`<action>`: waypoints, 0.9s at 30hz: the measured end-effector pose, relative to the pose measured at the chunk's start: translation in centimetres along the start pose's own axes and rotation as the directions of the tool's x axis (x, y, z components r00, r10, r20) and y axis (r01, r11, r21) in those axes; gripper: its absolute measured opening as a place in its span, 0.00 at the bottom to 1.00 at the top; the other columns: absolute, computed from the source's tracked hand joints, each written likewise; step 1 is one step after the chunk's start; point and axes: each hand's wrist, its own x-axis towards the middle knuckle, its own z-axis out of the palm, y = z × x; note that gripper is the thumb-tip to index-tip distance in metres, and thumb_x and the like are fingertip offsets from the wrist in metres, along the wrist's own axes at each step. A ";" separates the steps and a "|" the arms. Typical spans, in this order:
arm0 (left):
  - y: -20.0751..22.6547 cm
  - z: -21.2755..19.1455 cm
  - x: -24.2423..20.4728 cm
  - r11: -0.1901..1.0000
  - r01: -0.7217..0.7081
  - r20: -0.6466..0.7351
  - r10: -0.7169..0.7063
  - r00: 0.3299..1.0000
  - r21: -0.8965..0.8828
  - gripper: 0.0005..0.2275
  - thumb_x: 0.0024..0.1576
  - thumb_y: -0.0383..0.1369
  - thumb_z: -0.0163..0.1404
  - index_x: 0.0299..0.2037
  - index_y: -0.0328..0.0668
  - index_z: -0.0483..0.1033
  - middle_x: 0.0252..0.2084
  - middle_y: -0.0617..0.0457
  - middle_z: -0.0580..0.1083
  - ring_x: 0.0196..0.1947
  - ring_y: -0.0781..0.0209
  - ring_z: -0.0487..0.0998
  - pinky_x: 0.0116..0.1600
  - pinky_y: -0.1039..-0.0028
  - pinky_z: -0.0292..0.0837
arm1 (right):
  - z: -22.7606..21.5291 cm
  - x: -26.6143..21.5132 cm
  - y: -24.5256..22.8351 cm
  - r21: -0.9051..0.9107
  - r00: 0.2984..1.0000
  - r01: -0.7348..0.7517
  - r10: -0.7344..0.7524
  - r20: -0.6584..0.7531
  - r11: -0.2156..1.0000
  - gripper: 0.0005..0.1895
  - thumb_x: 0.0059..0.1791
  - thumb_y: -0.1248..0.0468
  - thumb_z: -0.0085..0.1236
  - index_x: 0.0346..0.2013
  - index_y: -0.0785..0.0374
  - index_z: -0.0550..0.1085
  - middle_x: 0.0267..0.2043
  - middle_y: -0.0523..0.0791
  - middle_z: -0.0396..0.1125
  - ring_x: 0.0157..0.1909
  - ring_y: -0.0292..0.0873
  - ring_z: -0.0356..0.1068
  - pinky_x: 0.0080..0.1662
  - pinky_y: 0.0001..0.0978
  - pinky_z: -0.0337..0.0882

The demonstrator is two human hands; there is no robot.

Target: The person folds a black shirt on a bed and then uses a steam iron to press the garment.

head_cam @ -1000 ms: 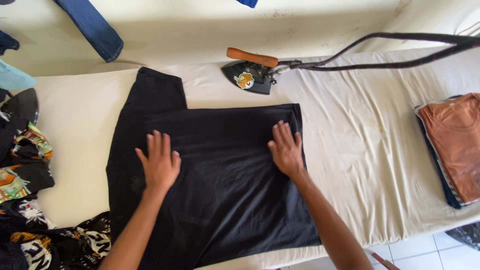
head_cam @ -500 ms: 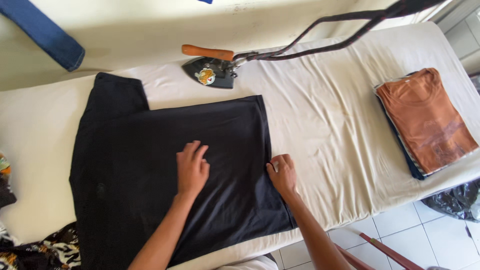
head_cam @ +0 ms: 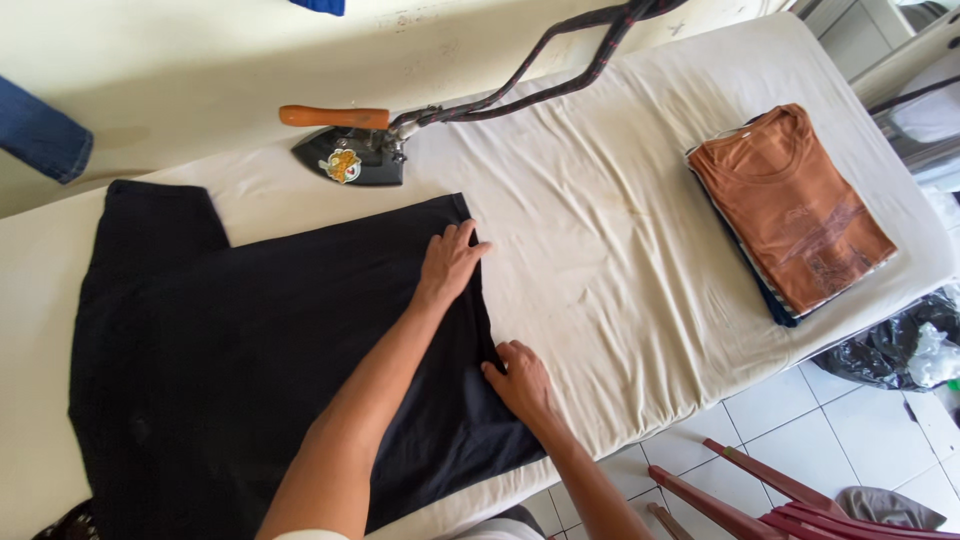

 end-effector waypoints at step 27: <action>-3.6 0.7 1.1 0.994 -0.034 -0.049 0.040 0.998 0.108 0.16 0.51 0.34 0.60 0.50 0.60 0.79 0.55 0.55 0.73 0.58 0.51 0.69 0.59 0.41 0.58 | -2.7 -10.6 -1.2 -0.186 0.980 -0.023 0.059 0.189 0.982 0.13 0.53 0.49 0.53 0.47 0.50 0.73 0.45 0.37 0.70 0.35 0.43 0.76 0.27 0.41 0.71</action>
